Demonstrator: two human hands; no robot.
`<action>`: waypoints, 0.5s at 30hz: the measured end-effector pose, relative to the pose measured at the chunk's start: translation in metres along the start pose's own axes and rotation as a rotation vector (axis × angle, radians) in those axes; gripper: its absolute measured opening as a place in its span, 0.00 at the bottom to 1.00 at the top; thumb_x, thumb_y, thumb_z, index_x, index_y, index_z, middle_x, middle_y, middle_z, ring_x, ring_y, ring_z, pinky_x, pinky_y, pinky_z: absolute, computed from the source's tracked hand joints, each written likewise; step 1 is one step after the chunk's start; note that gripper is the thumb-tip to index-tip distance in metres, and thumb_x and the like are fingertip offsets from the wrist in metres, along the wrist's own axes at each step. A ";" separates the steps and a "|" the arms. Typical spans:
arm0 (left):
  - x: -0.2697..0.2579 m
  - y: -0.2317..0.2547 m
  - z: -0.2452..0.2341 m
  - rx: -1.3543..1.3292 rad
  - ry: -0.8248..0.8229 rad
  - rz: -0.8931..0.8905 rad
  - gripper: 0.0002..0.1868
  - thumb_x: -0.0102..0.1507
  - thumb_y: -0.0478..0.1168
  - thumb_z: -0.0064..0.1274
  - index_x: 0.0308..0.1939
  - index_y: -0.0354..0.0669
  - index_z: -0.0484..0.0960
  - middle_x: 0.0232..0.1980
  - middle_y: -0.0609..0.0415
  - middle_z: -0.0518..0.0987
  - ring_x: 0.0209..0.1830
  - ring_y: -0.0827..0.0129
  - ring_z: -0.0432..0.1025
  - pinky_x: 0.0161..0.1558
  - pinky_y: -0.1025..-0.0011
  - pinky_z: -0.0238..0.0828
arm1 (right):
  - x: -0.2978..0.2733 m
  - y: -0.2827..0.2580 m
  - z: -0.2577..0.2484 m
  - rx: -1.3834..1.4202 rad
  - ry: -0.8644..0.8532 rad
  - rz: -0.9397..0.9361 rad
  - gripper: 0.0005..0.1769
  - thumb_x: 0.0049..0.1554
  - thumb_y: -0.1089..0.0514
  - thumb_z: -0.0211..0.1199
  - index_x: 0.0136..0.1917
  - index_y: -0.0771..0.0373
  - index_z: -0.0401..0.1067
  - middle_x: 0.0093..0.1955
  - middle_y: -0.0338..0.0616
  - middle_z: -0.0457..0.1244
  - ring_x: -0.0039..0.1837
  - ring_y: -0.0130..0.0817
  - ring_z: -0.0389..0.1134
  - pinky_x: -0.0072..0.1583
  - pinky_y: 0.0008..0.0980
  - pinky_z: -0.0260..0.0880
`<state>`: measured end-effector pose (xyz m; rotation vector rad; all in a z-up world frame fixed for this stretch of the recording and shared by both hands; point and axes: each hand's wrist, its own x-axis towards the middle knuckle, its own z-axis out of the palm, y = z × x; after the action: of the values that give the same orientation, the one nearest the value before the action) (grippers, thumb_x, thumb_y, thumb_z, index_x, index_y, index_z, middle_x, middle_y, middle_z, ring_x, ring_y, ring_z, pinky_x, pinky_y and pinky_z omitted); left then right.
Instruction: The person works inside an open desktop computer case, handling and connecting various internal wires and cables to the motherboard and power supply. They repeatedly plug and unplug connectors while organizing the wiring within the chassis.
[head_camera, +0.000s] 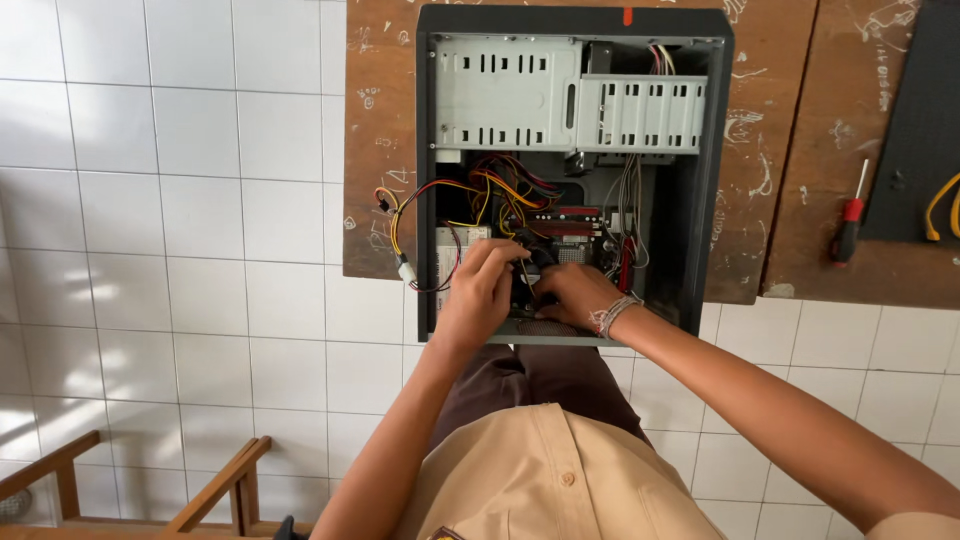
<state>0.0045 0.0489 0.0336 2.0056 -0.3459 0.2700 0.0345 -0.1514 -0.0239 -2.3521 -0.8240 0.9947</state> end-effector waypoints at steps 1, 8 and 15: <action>-0.001 0.000 0.000 0.000 0.002 -0.004 0.19 0.63 0.18 0.41 0.46 0.42 0.81 0.43 0.53 0.77 0.41 0.55 0.75 0.45 0.61 0.78 | 0.001 0.003 0.004 -0.001 -0.004 -0.001 0.08 0.50 0.51 0.70 0.44 0.53 0.82 0.41 0.43 0.69 0.47 0.52 0.73 0.48 0.47 0.74; -0.001 -0.004 0.004 -0.034 0.007 -0.018 0.19 0.63 0.18 0.42 0.46 0.42 0.81 0.41 0.53 0.77 0.38 0.58 0.74 0.43 0.62 0.77 | 0.008 -0.002 0.007 -0.177 -0.040 -0.027 0.10 0.49 0.51 0.71 0.41 0.58 0.82 0.35 0.47 0.70 0.40 0.50 0.73 0.44 0.44 0.74; -0.001 -0.005 0.003 -0.040 -0.024 -0.039 0.19 0.64 0.18 0.42 0.47 0.42 0.81 0.42 0.52 0.77 0.39 0.58 0.73 0.43 0.61 0.78 | 0.012 -0.002 0.011 -0.331 -0.035 -0.063 0.09 0.47 0.53 0.71 0.35 0.61 0.79 0.31 0.47 0.68 0.37 0.47 0.72 0.41 0.41 0.74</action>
<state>0.0054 0.0487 0.0279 1.9752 -0.3241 0.2130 0.0322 -0.1405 -0.0357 -2.5673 -1.1458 0.9352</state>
